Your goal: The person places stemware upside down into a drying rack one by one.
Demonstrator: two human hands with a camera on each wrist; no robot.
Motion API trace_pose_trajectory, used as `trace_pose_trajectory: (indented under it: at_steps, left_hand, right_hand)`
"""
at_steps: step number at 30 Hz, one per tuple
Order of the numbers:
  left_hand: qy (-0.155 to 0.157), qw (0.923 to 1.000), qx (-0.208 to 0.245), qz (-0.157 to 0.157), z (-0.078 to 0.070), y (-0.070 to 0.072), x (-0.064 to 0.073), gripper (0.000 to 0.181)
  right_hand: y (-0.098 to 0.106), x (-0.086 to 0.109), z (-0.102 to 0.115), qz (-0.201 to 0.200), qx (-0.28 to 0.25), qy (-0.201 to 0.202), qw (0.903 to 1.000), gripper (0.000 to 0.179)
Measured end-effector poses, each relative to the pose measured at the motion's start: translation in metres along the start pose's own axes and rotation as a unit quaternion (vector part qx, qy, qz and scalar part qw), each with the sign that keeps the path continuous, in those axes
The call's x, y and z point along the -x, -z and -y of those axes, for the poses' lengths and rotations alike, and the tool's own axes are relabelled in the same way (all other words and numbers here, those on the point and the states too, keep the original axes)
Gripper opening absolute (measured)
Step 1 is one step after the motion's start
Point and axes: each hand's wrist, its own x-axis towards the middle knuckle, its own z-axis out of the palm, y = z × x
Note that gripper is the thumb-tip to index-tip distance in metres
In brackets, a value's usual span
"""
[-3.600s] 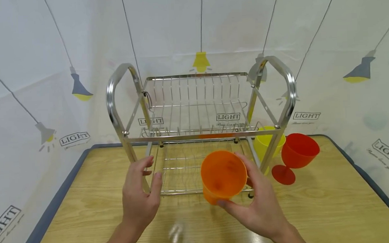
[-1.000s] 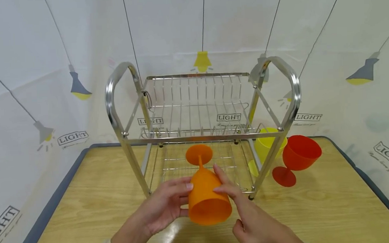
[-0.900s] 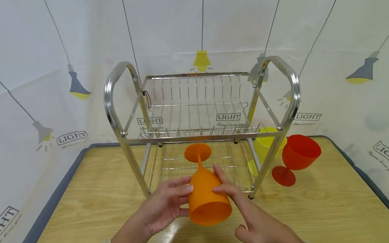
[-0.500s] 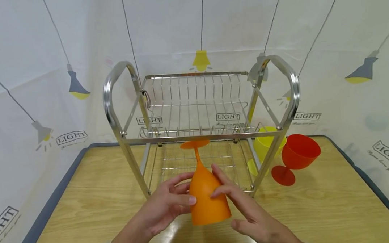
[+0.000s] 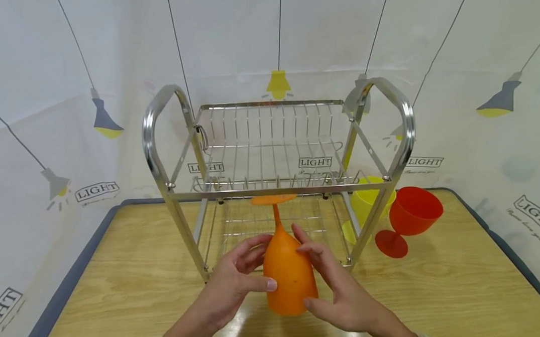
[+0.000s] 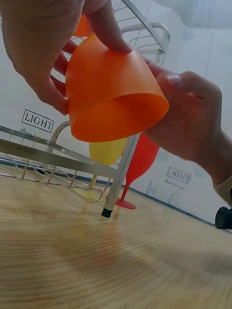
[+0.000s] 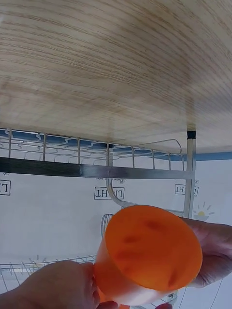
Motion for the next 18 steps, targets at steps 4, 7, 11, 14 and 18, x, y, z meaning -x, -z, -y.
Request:
trace_pose_trajectory:
  at_steps: [4,7,11,14,18]
  left_hand:
    - [-0.015,0.9997,-0.02,-0.003,0.0025,0.0001,-0.0005,0.075]
    - [-0.025,0.9995,-0.022,-0.004,0.0046,-0.0001,-0.0003,0.076]
    - [-0.058,0.9968,-0.054,-0.009,0.007,-0.001,-0.0002,0.074]
    - [-0.091,0.9889,-0.116,-0.02,0.0087,-0.0023,0.0005,0.071]
    - [-0.116,0.9792,-0.164,-0.029,0.0102,-0.0042,0.0012,0.07]
  right_hand:
    - [-0.0015,-0.0023,-0.0018,-0.011,0.029,-0.001,0.9995,0.072]
    - [-0.0024,-0.0036,-0.0022,-0.016,0.064,-0.003,0.9978,0.078]
    - [-0.0032,-0.0053,-0.002,-0.021,0.123,-0.016,0.9921,0.081]
    - [-0.0033,-0.006,-0.0018,-0.024,0.157,-0.028,0.9869,0.086]
    - [-0.003,-0.0069,-0.0012,-0.025,0.185,-0.029,0.982,0.091]
